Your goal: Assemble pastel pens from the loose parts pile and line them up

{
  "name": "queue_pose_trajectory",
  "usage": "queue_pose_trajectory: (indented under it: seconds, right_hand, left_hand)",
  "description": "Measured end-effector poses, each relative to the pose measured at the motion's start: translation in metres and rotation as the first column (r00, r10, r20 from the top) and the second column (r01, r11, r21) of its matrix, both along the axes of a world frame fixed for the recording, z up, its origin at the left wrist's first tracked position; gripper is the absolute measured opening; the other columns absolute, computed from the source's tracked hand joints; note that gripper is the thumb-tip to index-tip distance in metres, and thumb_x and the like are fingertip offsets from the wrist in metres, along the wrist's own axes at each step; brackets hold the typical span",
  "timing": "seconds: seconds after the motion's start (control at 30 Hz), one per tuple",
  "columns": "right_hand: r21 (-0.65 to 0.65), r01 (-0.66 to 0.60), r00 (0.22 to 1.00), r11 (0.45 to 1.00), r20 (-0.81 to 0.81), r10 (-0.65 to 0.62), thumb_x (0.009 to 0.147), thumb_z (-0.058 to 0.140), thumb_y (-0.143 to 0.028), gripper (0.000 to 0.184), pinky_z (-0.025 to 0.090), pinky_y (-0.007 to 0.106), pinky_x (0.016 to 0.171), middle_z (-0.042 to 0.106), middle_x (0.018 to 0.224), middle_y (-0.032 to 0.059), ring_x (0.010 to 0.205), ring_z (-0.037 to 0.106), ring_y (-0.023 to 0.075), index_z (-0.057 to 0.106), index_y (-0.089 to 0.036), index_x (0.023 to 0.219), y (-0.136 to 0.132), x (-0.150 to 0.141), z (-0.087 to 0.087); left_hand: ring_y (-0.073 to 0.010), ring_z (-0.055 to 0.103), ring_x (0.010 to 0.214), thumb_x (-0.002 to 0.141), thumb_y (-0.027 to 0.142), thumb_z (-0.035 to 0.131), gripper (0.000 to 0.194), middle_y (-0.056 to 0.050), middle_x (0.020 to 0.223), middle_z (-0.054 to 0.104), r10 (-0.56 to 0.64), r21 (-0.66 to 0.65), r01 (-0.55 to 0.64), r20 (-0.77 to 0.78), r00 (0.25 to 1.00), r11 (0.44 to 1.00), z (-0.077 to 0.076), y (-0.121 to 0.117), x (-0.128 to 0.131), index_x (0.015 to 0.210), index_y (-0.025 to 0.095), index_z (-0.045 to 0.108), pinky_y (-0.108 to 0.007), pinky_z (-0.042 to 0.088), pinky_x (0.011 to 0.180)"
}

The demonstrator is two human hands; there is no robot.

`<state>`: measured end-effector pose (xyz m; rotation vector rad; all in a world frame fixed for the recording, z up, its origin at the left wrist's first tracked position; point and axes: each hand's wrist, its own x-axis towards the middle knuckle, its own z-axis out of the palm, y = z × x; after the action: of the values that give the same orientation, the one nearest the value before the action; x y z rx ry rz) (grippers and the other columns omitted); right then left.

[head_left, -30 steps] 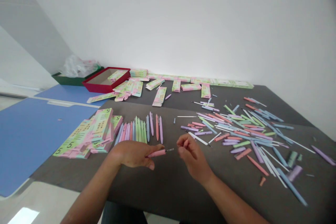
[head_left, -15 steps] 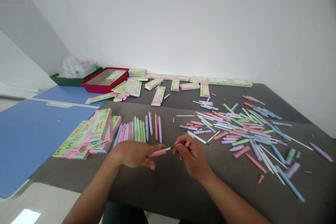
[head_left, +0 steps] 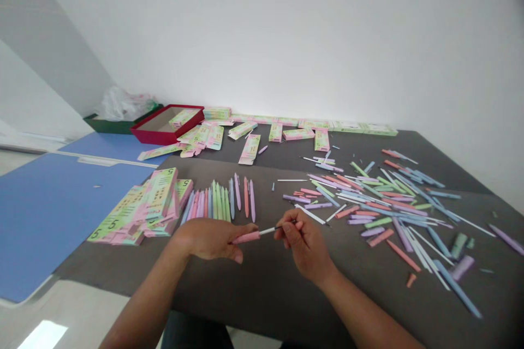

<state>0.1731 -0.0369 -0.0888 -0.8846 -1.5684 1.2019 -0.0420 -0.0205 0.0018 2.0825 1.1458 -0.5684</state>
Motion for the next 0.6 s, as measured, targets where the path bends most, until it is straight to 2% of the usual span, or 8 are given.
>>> queue_pose_trajectory:
  seconds: [0.17, 0.23, 0.3, 0.43, 0.6]
  right_hand:
    - [-0.02, 0.088, 0.993, 0.996, -0.081, -0.089, 0.094, 0.044, -0.04, 0.023, 0.033, 0.021, 0.045, 0.057, 0.062, -0.0041, 0.046, 0.045, 0.0087, 0.048, -0.02, 0.083, 0.02, 0.017, 0.004]
    - [-0.025, 0.172, 0.985, 0.985, -0.019, -0.172, 0.093, 0.044, -0.042, 0.025, 0.031, 0.022, 0.045, 0.055, 0.06, -0.0048, 0.044, 0.042, 0.0091, 0.047, -0.021, 0.079, 0.034, 0.026, 0.001]
    - [0.013, 0.275, 0.952, 0.961, 0.134, -0.274, 0.093, 0.043, -0.041, 0.026, 0.033, 0.023, 0.049, 0.055, 0.058, -0.0043, 0.047, 0.044, 0.0106, 0.048, -0.021, 0.077, 0.048, 0.033, -0.005]
    - [0.153, 0.389, 0.792, 0.908, 0.449, -0.415, 0.092, 0.041, -0.034, 0.026, 0.036, 0.026, 0.061, 0.061, 0.064, 0.0007, 0.064, 0.056, 0.0162, 0.05, -0.02, 0.072, 0.068, 0.037, -0.019]
    - [0.158, 0.4, 0.609, 0.903, 0.69, -0.391, 0.092, 0.041, -0.033, 0.024, 0.038, 0.027, 0.066, 0.068, 0.078, 0.0056, 0.078, 0.062, 0.0197, 0.054, -0.021, 0.076, 0.082, 0.033, -0.029]
  left_hand:
    - [-0.0211, 0.064, 0.078, 0.081, 0.036, 0.054, 0.056, -0.002, 0.091, 0.071, 0.044, -0.002, -0.044, -0.007, 0.999, 0.999, 0.003, -0.001, -0.005, 0.135, 0.026, 0.047, -0.023, 0.04, 0.06]
    - [-0.0219, 0.064, 0.08, 0.08, 0.038, 0.055, 0.059, -0.004, 0.096, 0.072, 0.056, 0.007, -0.055, -0.026, 0.998, 0.998, 0.002, -0.001, -0.007, 0.137, 0.025, 0.046, -0.024, 0.041, 0.061]
    - [-0.0232, 0.064, 0.083, 0.081, 0.04, 0.055, 0.061, -0.006, 0.101, 0.072, 0.061, 0.016, -0.06, -0.043, 0.997, 0.998, 0.0, -0.001, -0.008, 0.139, 0.024, 0.045, -0.025, 0.042, 0.064]
    - [-0.0251, 0.065, 0.089, 0.082, 0.041, 0.053, 0.064, -0.008, 0.105, 0.071, 0.05, 0.033, -0.049, -0.045, 0.998, 0.998, -0.003, -0.001, -0.008, 0.142, 0.022, 0.041, -0.026, 0.044, 0.07]
    - [-0.0245, 0.065, 0.093, 0.083, 0.04, 0.051, 0.066, -0.008, 0.114, 0.069, 0.042, 0.065, -0.041, -0.006, 0.999, 0.997, -0.002, 0.0, -0.006, 0.145, 0.024, 0.035, -0.026, 0.045, 0.071]
